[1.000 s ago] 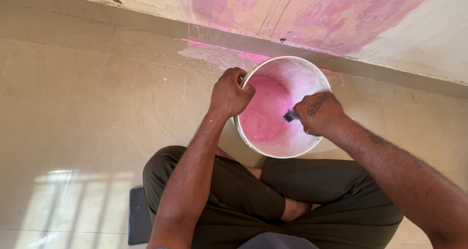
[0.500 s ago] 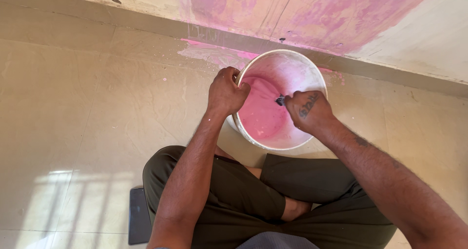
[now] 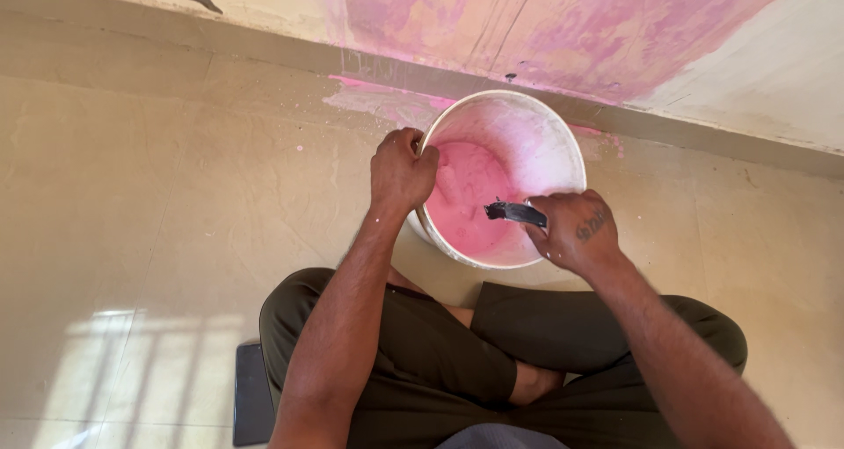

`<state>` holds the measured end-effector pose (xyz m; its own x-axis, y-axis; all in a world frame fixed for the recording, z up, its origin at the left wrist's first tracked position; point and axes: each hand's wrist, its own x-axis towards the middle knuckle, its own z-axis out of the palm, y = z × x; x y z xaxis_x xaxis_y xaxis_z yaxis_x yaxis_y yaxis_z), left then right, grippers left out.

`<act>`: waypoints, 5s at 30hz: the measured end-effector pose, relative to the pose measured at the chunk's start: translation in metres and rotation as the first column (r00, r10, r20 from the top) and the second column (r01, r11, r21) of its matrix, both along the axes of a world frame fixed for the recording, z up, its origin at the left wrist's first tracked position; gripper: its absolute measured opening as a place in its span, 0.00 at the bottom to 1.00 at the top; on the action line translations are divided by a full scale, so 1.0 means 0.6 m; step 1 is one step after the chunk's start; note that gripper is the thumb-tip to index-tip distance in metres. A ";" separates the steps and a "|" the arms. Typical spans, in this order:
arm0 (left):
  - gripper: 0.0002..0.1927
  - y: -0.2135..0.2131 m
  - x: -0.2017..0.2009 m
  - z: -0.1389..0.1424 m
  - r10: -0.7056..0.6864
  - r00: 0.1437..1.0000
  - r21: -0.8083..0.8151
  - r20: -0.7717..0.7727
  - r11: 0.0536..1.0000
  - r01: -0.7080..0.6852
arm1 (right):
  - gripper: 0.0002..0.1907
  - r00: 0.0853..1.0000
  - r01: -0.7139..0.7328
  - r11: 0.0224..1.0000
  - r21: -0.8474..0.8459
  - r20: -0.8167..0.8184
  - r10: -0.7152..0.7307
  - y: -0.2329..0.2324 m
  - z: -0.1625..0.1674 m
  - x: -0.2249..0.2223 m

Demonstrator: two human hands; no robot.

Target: The person sits on the floor and stirs pink paint in a bucket with a paint roller. They then apply the paint to a wall using the roller, repeatedly dipping it into the bucket to reload paint and continuing to cover the wall surface.

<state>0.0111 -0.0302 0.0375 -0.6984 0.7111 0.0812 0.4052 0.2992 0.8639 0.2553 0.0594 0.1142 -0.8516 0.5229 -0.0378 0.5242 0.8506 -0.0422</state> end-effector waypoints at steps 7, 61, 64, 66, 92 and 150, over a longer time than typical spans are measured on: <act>0.13 -0.001 0.001 0.013 0.016 1.000 0.060 -0.007 0.998 -0.015 | 0.10 0.999 0.043 0.997 0.062 0.006 -0.044 0.001 -0.011 0.012; 0.19 -0.010 0.001 0.013 -0.036 0.999 0.290 -0.027 0.956 0.043 | 0.12 0.996 -0.035 0.999 -0.021 0.084 0.036 -0.004 -0.050 -0.066; 0.19 -0.011 0.001 0.013 -0.043 0.999 0.278 -0.030 0.959 0.050 | 0.12 0.993 -0.057 0.998 0.011 0.107 0.055 0.002 -0.044 -0.057; 0.20 -0.011 0.001 0.014 -0.053 0.998 0.297 -0.038 0.953 0.062 | 0.12 0.991 -0.069 0.997 0.045 0.122 0.063 0.008 -0.038 -0.053; 0.19 -0.010 0.006 0.017 -0.013 1.000 0.280 -0.011 0.960 0.015 | 0.13 0.998 0.027 0.978 0.209 -0.059 -0.015 0.040 -0.037 -0.033; 0.19 -0.007 0.003 0.008 -0.024 0.998 0.319 -0.052 0.947 0.039 | 0.17 0.814 0.138 0.597 -0.790 -0.253 -0.522 0.054 -0.094 -0.100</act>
<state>0.0130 -0.0342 0.0421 -0.6662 0.6639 0.3398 0.4523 -0.0027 0.8919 0.1955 0.0918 0.0577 -0.6429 0.7341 -0.2186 0.5201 0.2088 -0.8282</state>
